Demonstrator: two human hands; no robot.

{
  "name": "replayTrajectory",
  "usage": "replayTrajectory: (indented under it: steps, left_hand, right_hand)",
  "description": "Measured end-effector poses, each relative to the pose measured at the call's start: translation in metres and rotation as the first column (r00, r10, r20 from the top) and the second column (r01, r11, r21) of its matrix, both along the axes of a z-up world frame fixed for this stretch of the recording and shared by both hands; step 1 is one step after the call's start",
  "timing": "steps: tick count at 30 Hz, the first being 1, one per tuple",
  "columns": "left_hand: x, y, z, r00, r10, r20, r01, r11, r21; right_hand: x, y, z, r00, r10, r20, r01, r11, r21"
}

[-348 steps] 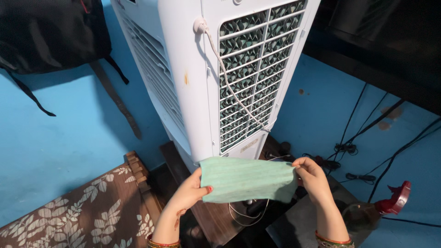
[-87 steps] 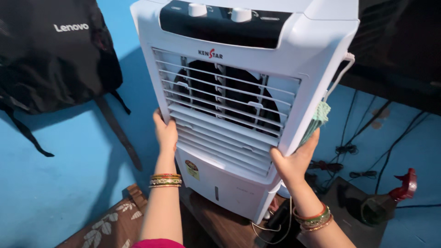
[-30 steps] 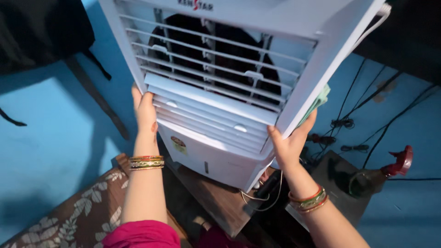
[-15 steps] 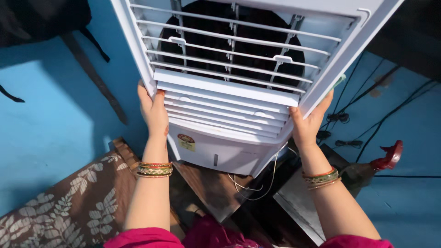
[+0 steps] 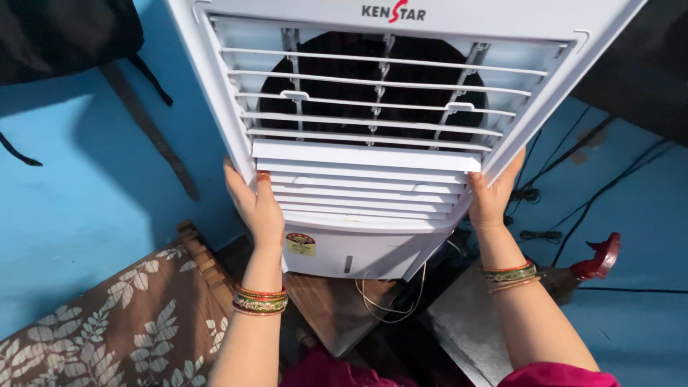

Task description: The person wipes the top and sides of a black electronic device with a light green cloth, then cleans the top and front grille of a white air cooler. The person uses a cloth to wipe surfaces in a bedroom setting.

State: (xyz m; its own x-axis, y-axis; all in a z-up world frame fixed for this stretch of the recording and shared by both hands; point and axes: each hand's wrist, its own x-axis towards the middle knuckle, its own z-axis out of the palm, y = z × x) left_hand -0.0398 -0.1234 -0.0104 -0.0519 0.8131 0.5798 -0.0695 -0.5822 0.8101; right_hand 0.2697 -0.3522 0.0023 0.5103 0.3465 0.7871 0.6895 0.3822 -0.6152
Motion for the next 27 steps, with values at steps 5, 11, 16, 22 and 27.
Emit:
replayTrajectory:
  steps: [5,11,16,22,27]
  left_hand:
    - [0.0,0.001,-0.002,0.997,-0.069,0.047,0.072,0.995,-0.071]
    - [-0.001,0.005,-0.005,0.994,-0.101,0.028,0.101,0.995,0.028]
    - [-0.001,-0.006,0.006,0.994,0.055,-0.095,-0.053,0.998,0.028]
    - [0.0,-0.057,0.055,0.952,0.241,-0.191,-0.145,0.898,0.415]
    - [0.005,-0.05,0.145,0.902,0.363,-0.236,-0.112,0.723,0.682]
  right_hand:
    - [0.003,0.002,-0.007,1.0,0.016,-0.012,-0.016,0.999,0.04]
    - [-0.006,0.003,-0.009,0.993,-0.105,-0.063,0.112,0.986,0.124]
    - [-0.039,-0.006,-0.003,0.952,-0.251,-0.173,0.281,0.943,0.179]
    - [-0.086,-0.027,0.046,0.935,-0.333,-0.127,0.355,0.895,0.271]
    - [-0.084,-0.045,0.166,0.865,-0.37,0.341,0.208,0.88,0.427]
